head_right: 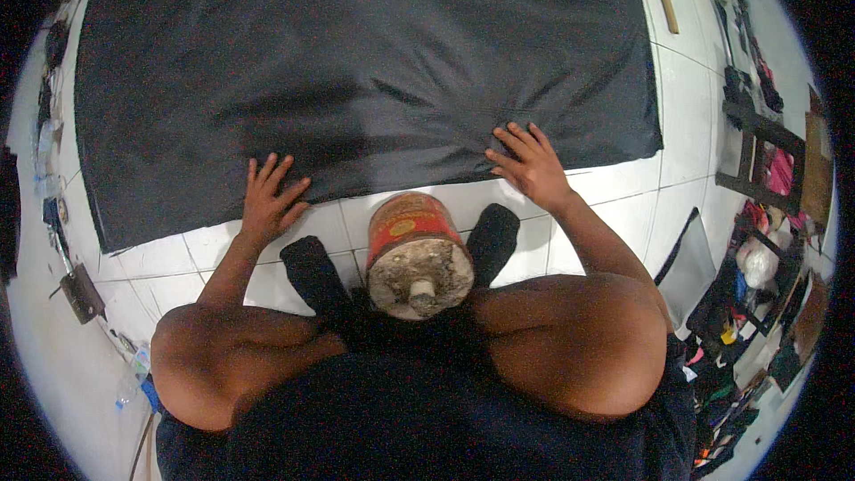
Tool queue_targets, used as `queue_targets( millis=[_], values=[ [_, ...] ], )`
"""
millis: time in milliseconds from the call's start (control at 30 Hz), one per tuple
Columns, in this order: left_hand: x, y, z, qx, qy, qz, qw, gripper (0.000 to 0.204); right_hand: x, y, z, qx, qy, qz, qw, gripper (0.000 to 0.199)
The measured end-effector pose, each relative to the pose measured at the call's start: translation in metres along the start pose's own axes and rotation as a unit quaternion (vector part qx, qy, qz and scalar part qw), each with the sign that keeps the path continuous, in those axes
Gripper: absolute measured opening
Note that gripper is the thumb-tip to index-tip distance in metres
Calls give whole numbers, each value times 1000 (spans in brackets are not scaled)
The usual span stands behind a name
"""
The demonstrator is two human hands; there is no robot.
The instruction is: The person picks up blue tote bags from a pile, folds them neatly, and stacks them. The person then sits on the floor and spreads out a large black fabric sheet.
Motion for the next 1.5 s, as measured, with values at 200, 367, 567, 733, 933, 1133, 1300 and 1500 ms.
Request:
queue_targets(
  millis=[200, 367, 567, 733, 933, 1133, 1300, 1500],
  values=[
    [9, 10, 2, 38, -14, -25, 999, 47, 2, 4, 5, -9, 10, 7, 1000, 38],
    [-7, 1, 2, 10, 17, -25, 999, 49, -2, 2, 7, 37, -9, 55, 998, 46],
    [-33, 13, 42, -130, 44, -84, 987, 52, -5, -1, 12, 41, -13, 59, 997, 58],
    [-86, 50, 127, -360, -186, -177, 897, 70, -7, -3, 19, 74, -14, 85, 993, 67],
    [-114, 121, 198, -552, -165, -142, 805, 85, -3, -2, 19, 56, -13, 96, 994, 69],
    [-142, 176, 257, -622, -148, -175, 748, 84, -7, -15, 24, 57, -58, 109, 991, 69],
    [-166, 201, 297, -684, -150, -180, 691, 84, -10, -26, 29, 99, -20, 176, 979, 77],
    [-191, 159, 309, -743, -177, -86, 640, 91, -7, -12, 23, 129, -8, 215, 968, 82]
  ],
)
Point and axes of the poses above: each hand's wrist, its own y-axis away from the middle knuckle, its own x-axis out of the palm, z = x × y, the point moved 7 cm from there along -y, towards the middle knuckle, and after that the axes turned 7 degrees about -z, right-handed, at the moved point
